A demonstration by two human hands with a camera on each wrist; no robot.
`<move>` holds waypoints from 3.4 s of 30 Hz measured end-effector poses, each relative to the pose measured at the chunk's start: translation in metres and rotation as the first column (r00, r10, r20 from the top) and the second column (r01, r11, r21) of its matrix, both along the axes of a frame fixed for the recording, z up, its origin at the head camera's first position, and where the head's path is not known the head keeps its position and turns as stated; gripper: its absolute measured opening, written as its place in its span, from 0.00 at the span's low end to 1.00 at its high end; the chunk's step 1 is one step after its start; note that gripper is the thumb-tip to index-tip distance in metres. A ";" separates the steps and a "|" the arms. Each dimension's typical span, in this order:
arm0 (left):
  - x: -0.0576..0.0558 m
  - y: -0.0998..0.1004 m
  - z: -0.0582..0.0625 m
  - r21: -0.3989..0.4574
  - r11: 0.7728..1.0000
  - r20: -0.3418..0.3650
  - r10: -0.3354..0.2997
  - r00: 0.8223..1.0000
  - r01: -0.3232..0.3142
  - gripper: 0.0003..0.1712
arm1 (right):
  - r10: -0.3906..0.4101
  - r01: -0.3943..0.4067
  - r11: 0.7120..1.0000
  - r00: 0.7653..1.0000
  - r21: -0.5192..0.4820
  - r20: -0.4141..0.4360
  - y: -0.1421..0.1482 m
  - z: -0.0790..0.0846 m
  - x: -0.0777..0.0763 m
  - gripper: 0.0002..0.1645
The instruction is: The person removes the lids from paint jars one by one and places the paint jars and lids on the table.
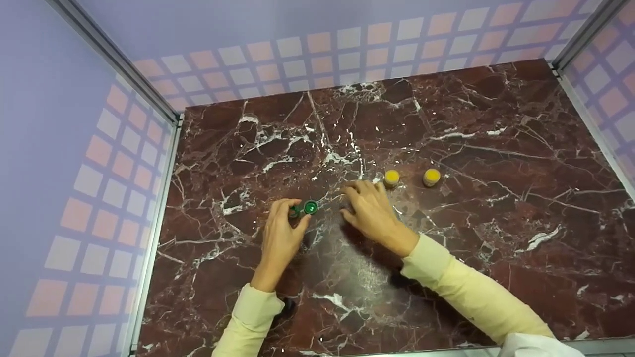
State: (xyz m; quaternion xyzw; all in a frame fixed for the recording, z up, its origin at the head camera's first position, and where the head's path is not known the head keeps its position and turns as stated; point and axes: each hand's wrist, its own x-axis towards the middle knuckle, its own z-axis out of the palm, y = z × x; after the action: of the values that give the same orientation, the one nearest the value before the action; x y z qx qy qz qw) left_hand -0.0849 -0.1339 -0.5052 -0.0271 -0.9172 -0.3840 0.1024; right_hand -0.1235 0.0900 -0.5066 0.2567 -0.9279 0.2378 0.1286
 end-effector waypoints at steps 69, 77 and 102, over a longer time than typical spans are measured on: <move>-0.010 0.061 0.006 0.205 0.933 -0.010 -0.300 0.954 0.296 0.22 | 0.105 -0.100 0.988 0.994 0.118 -0.039 0.024 0.073 0.007 0.10; -0.006 0.070 0.020 0.249 0.907 -0.147 -0.311 0.939 0.339 0.27 | 0.150 -0.146 0.980 0.988 0.137 -0.020 0.021 0.104 0.017 0.14; 0.005 0.083 0.038 0.384 0.870 -0.235 -0.231 0.944 0.309 0.19 | 0.193 -0.192 0.965 0.981 0.180 0.009 0.016 0.134 0.027 0.15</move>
State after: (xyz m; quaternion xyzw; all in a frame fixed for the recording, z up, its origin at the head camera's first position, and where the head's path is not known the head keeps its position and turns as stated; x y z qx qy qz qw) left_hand -0.0803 -0.0505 -0.4674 -0.1679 -0.7883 -0.5765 0.1341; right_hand -0.0963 0.1063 -0.3729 0.3571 -0.9157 0.1634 0.0852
